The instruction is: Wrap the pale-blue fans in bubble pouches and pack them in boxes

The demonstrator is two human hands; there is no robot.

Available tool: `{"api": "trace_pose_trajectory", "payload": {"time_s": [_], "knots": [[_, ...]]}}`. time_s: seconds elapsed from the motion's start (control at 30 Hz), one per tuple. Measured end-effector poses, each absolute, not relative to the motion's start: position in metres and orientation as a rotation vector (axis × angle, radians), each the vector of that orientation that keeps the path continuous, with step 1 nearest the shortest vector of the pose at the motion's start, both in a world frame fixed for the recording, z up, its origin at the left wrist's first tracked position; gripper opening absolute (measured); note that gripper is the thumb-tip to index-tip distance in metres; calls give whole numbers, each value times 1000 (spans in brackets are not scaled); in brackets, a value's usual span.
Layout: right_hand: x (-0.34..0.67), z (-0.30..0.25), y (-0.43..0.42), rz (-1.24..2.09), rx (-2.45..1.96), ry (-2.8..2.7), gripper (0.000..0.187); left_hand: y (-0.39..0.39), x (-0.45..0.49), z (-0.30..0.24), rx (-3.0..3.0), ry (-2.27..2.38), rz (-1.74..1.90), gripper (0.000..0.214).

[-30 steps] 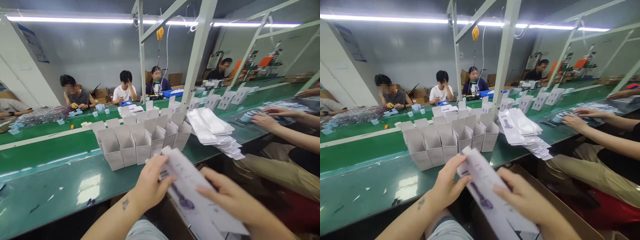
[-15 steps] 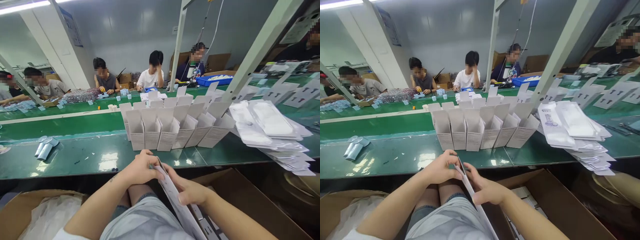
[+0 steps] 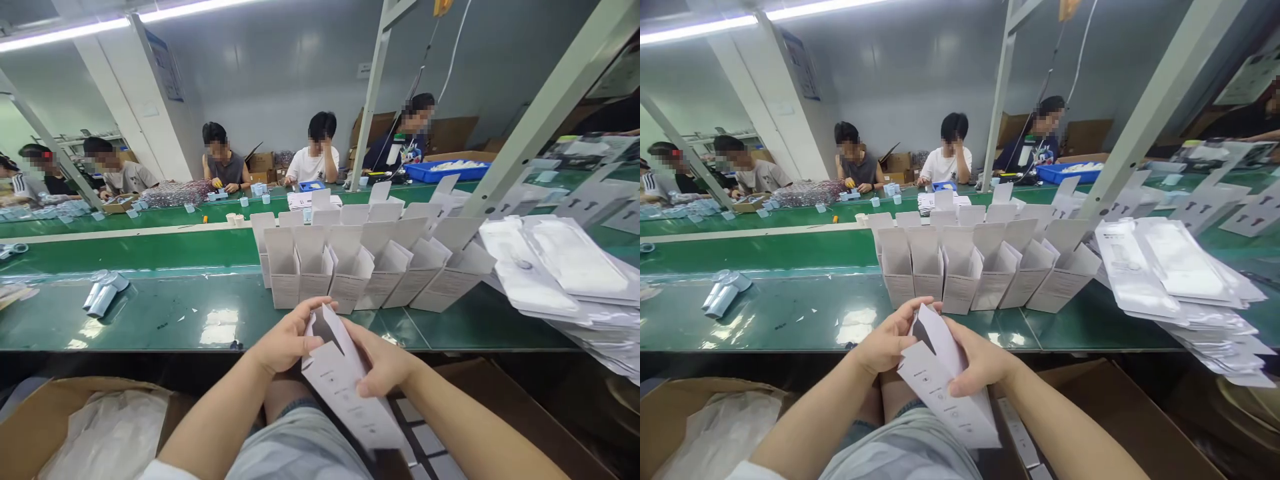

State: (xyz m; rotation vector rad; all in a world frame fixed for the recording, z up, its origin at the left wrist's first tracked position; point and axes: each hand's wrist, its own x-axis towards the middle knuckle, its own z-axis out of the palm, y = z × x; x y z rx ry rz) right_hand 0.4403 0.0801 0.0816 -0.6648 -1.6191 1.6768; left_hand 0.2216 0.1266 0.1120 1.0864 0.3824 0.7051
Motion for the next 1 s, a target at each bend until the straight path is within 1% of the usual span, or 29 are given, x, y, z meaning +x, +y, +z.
{"api": "trace_pose_trajectory", "payload": {"time_s": [0.1, 0.13, 0.17, 0.27, 0.33, 0.37, 0.43, 0.53, 0.6, 0.67, 0.73, 0.77, 0.87, 0.93, 1.0], "knots": [[435, 74, 82, 1690, -653, -1704, 114, 115, 238, 102, 1006, 585, 729, 58], [433, 73, 78, 1613, -702, -1763, 115, 113, 240, 102, 1000, 657, 751, 50], [430, 73, 73, 1468, -787, -1825, 113, 113, 241, 103, 989, 716, 789, 43], [418, 81, 49, 759, -1091, -1977, 94, 111, 242, 106, 899, 821, 1023, 31], [407, 88, 36, 311, -1156, -2051, 85, 107, 243, 106, 899, 848, 1124, 27], [402, 92, 33, 163, -1158, -2079, 81, 104, 243, 106, 957, 863, 1141, 26], [397, 96, 32, 21, -1162, -2065, 68, 98, 239, 107, 1179, 939, 1144, 25], [401, 97, 36, -68, -1187, -2001, 50, 89, 224, 111, 1622, 1139, 1164, 26], [411, 99, 37, -154, -1217, -1976, 43, 86, 211, 114, 1871, 1185, 1037, 26], [425, 103, 34, -162, -1275, -1927, 41, 87, 202, 113, 2028, 1038, 717, 27], [439, 109, 28, -41, -1311, -1903, 42, 93, 202, 109, 2023, 851, 472, 27], [446, 112, 25, 61, -1304, -1920, 45, 97, 206, 105, 1950, 823, 482, 30], [460, 119, 17, 444, -1204, -1988, 52, 111, 228, 98, 1492, 792, 751, 50], [464, 118, 16, 715, -1091, -1951, 53, 113, 246, 98, 1199, 584, 713, 63], [466, 115, 19, 927, -966, -1850, 52, 108, 261, 102, 1032, 349, 586, 68]]}}
